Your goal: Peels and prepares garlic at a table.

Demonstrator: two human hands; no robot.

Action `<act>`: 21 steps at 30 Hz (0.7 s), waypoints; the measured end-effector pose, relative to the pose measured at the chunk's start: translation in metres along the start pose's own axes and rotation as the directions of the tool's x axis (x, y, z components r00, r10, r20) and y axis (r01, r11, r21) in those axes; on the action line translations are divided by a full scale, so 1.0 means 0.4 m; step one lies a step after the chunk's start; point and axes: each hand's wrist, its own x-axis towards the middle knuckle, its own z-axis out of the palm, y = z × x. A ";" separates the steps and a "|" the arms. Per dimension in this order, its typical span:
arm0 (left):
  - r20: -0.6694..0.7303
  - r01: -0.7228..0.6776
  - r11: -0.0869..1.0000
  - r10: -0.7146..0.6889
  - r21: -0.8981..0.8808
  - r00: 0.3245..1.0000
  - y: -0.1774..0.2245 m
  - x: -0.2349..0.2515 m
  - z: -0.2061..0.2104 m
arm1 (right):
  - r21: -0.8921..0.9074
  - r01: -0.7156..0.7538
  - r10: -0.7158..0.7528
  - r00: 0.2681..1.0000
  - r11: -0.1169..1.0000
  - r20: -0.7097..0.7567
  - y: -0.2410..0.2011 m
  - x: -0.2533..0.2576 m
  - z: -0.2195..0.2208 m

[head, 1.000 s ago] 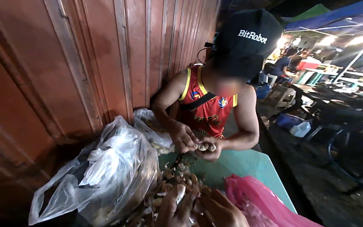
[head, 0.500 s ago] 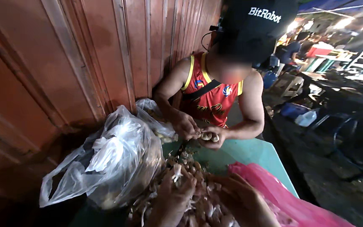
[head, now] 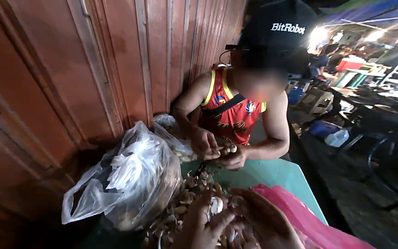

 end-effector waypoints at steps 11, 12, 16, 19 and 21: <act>0.008 -0.036 0.966 0.035 0.254 0.999 0.022 -0.019 0.000 | -0.191 0.085 -0.064 0.992 0.978 0.109 -0.007 -0.010 -0.003; 0.014 -0.050 0.957 0.048 0.286 0.999 0.029 -0.022 0.001 | -0.207 0.076 -0.055 0.993 0.975 0.103 -0.007 -0.010 -0.004; 0.061 -0.058 0.969 0.045 0.241 0.997 0.040 -0.023 -0.002 | -0.152 0.097 -0.076 0.987 0.984 0.139 0.000 -0.006 -0.008; 0.106 0.080 0.997 -0.078 -0.010 0.991 0.041 -0.022 -0.020 | 0.046 0.060 -0.068 0.980 0.997 0.189 0.008 -0.004 -0.015; 0.137 0.198 0.958 -0.172 -0.206 0.976 0.034 -0.021 -0.024 | 0.171 -0.004 -0.030 0.980 0.985 0.197 0.014 -0.002 -0.011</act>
